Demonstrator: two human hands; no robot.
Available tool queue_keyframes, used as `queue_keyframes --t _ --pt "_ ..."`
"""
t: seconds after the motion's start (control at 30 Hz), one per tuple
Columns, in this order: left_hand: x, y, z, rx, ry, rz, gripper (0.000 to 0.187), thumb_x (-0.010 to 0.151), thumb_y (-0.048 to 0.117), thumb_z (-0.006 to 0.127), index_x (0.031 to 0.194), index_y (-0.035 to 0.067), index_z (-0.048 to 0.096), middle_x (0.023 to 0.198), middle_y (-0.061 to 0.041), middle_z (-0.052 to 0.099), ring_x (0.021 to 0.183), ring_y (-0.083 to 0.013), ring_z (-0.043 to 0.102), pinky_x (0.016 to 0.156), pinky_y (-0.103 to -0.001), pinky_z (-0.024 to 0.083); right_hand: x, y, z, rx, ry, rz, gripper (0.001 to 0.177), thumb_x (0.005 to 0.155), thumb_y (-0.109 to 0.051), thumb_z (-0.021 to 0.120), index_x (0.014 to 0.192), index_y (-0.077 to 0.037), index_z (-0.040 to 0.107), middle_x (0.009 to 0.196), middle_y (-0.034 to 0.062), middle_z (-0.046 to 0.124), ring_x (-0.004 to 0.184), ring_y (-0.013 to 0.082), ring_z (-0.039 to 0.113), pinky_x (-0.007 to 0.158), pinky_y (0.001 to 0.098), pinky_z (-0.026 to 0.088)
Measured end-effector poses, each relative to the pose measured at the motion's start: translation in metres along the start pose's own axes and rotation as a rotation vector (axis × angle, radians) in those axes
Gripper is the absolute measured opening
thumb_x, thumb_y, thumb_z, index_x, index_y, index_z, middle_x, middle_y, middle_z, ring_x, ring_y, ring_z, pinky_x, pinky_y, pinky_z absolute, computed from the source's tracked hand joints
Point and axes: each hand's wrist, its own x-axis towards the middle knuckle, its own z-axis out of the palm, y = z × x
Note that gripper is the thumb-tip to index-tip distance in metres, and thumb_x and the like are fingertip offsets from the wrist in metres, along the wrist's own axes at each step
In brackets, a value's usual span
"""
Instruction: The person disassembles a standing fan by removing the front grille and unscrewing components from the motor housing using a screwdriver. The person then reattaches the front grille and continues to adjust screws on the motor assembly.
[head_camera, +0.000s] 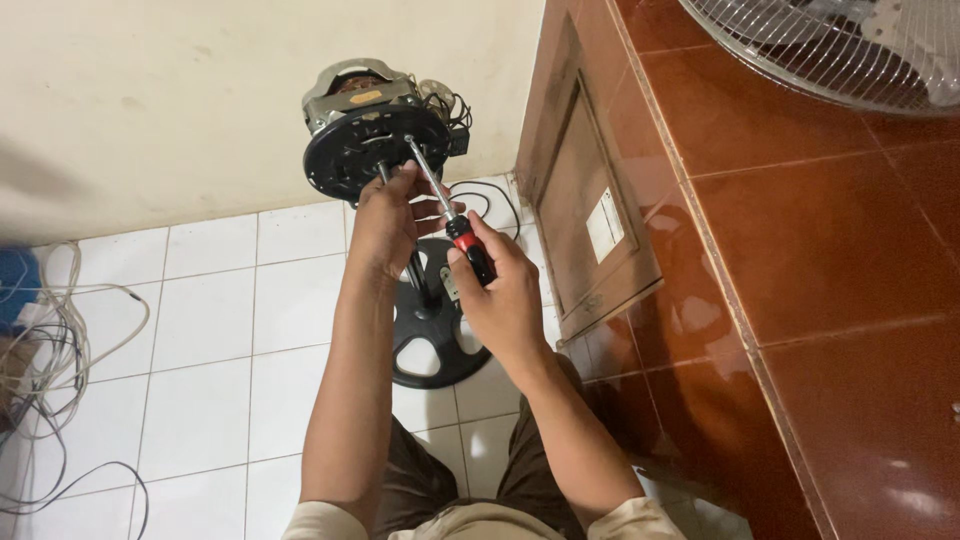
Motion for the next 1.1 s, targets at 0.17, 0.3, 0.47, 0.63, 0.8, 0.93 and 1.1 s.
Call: queue_keyframes --t 0.17,0.3,0.47,0.63,0.8,0.93,1.1 --pt "-0.005 0.004 0.004 0.021 -0.007 0.017 0.030 0.108 0.028 0.047 0.095 0.005 0.061 0.085 -0.010 0.067 0.079 -0.0289 0.077 0.063 -0.037 0.058 0.012 0.014 -0.005 0.863 -0.170 0.790 0.043 0.096 -0.020 0.066 0.136 -0.003 0.061 0.090 0.0042 0.068 0.061 0.0064 0.055 0.044 0.0222 0.040" --pt "-0.004 0.005 0.005 -0.005 -0.021 0.008 0.025 0.105 0.023 0.048 0.093 0.004 0.060 0.083 -0.012 0.068 0.078 -0.0309 0.076 0.066 -0.042 0.062 0.007 0.010 0.006 0.536 -0.135 0.476 0.042 0.104 -0.022 0.067 0.141 -0.001 0.063 0.092 0.0047 0.067 0.067 0.0055 0.054 0.055 0.0205 0.044" --pt "-0.005 0.006 0.004 0.022 -0.009 0.009 0.023 0.106 0.022 0.048 0.095 0.005 0.060 0.084 -0.008 0.065 0.074 -0.0239 0.070 0.068 -0.042 0.062 0.023 0.008 -0.013 0.381 -0.256 0.579 0.036 0.105 -0.029 0.056 0.124 0.001 0.065 0.085 0.0058 0.070 0.056 0.0108 0.053 0.044 0.0240 0.040" --pt "-0.009 0.005 0.006 0.092 0.041 0.018 0.025 0.105 0.024 0.046 0.095 0.006 0.061 0.083 -0.008 0.066 0.071 -0.0220 0.069 0.065 -0.039 0.059 0.049 0.021 -0.039 1.152 -0.438 1.016 0.034 0.103 -0.024 0.050 0.123 0.003 0.054 0.090 0.0075 0.062 0.060 0.0125 0.053 0.041 0.0248 0.040" --pt "-0.010 0.005 0.008 0.127 0.053 0.039 0.025 0.105 0.022 0.046 0.095 0.005 0.061 0.083 -0.007 0.067 0.073 -0.0211 0.069 0.064 -0.038 0.058 0.052 0.032 -0.037 1.430 -0.556 1.052 0.047 0.106 -0.024 0.052 0.140 0.008 0.053 0.092 0.0035 0.055 0.062 0.0078 0.049 0.043 0.0214 0.039" --pt "-0.008 0.007 0.006 0.116 0.041 0.001 0.022 0.104 0.020 0.046 0.095 0.005 0.060 0.080 -0.007 0.064 0.071 -0.0208 0.068 0.065 -0.040 0.062 0.061 0.033 -0.041 1.271 -0.602 0.989 0.037 0.106 -0.024 0.054 0.130 0.004 0.054 0.092 0.0034 0.057 0.059 0.0071 0.048 0.043 0.0222 0.039" --pt "0.000 0.003 -0.001 0.134 0.056 -0.017 0.020 0.101 0.015 0.046 0.096 0.001 0.060 0.067 -0.005 0.054 0.056 -0.0190 0.061 0.058 -0.041 0.061 0.063 0.012 -0.037 0.874 -0.511 0.979 0.030 0.100 -0.026 0.057 0.105 0.000 0.069 0.082 0.0018 0.058 0.051 0.0074 0.048 0.039 0.0244 0.041"
